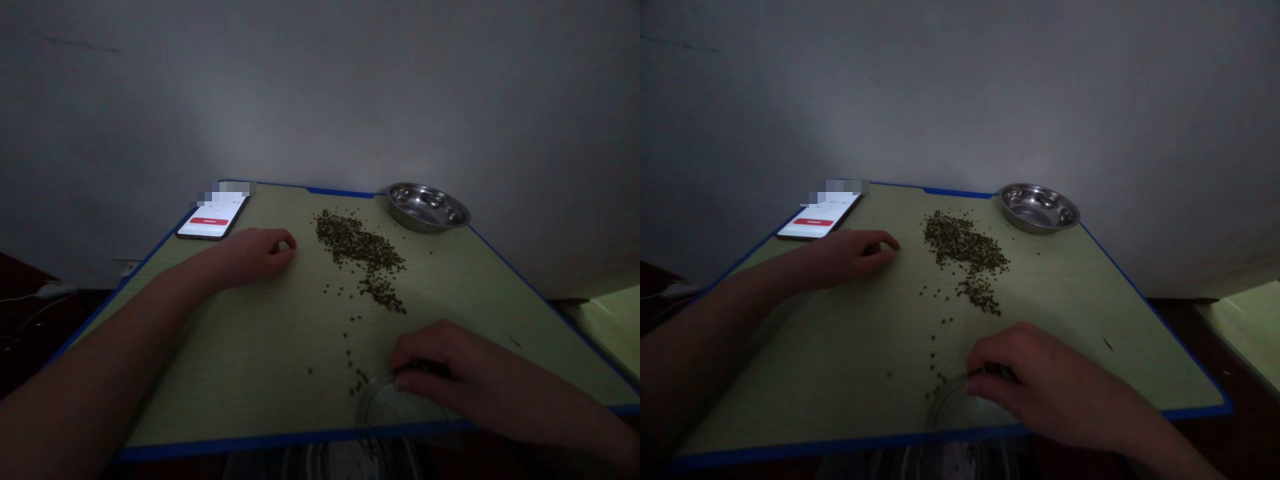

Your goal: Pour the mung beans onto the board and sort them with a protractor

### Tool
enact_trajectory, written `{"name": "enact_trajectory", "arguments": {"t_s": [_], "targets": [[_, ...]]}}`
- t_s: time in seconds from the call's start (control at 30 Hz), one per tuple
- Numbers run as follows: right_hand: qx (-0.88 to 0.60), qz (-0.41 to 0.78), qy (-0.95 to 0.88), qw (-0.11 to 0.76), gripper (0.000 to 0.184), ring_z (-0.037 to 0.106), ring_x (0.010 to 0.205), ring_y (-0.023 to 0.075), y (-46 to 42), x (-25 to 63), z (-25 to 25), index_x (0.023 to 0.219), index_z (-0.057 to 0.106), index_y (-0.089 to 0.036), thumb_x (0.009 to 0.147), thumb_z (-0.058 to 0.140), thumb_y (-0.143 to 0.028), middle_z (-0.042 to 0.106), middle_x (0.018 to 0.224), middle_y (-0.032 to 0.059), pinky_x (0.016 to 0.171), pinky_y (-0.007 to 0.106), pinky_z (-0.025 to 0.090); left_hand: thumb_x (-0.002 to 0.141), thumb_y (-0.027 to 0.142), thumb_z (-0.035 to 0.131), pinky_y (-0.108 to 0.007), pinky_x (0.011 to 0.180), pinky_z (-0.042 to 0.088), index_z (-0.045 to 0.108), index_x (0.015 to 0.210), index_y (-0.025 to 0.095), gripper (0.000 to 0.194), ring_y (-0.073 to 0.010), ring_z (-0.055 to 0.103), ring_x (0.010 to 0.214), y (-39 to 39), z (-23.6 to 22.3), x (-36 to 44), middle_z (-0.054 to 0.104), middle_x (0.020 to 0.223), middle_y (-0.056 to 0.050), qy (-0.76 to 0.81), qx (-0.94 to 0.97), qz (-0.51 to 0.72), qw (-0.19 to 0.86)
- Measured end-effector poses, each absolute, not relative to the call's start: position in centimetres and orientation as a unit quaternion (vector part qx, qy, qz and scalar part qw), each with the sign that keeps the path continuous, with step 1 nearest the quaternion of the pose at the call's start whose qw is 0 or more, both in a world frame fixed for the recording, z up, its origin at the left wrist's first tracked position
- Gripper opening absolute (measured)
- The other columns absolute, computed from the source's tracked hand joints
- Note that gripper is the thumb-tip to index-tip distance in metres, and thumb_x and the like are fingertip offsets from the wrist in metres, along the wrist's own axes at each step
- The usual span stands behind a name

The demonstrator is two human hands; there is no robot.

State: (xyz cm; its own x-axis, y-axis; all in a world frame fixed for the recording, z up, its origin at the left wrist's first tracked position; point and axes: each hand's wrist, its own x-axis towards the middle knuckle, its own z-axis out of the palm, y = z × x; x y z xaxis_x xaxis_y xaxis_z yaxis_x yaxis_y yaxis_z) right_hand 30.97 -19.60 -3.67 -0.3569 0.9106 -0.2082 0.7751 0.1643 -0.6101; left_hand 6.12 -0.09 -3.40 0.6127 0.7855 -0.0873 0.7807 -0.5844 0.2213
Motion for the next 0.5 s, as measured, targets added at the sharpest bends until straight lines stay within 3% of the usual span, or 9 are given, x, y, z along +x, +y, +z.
{"name": "enact_trajectory", "arguments": {"t_s": [0.23, 0.5], "targets": [[-0.589, 0.293, -0.741, 0.134, 0.026, 0.063, 0.073, 0.0176, -19.3, 32.2, -3.2, 0.083, 0.070, -0.025, 0.092, 0.053, -0.042, 0.070, 0.078, 0.0004, 0.063, 0.027, 0.047, 0.084, 0.043, 0.040, -0.028, 0.063, 0.040, 0.064, 0.112, 0.021, 0.043, -0.0173, 0.059, 0.069, -0.1, -3.5, 6.1, 0.070, 0.080, -0.005, 0.434, 0.892, 0.021, 0.124], [-0.600, 0.242, -0.750, 0.136, 0.028, 0.057, 0.063, 0.0146, -17.5, 31.4, -2.1, 0.079, 0.065, -0.023, 0.094, 0.049, -0.039, 0.064, 0.068, -0.0014, 0.057, 0.027, 0.039, 0.085, 0.041, 0.039, -0.029, 0.063, 0.041, 0.063, 0.113, 0.019, 0.043, -0.0178, 0.060, 0.069, -0.4, -3.3, 6.1, 0.070, 0.081, -0.006, 0.437, 0.891, 0.015, 0.122]]}}
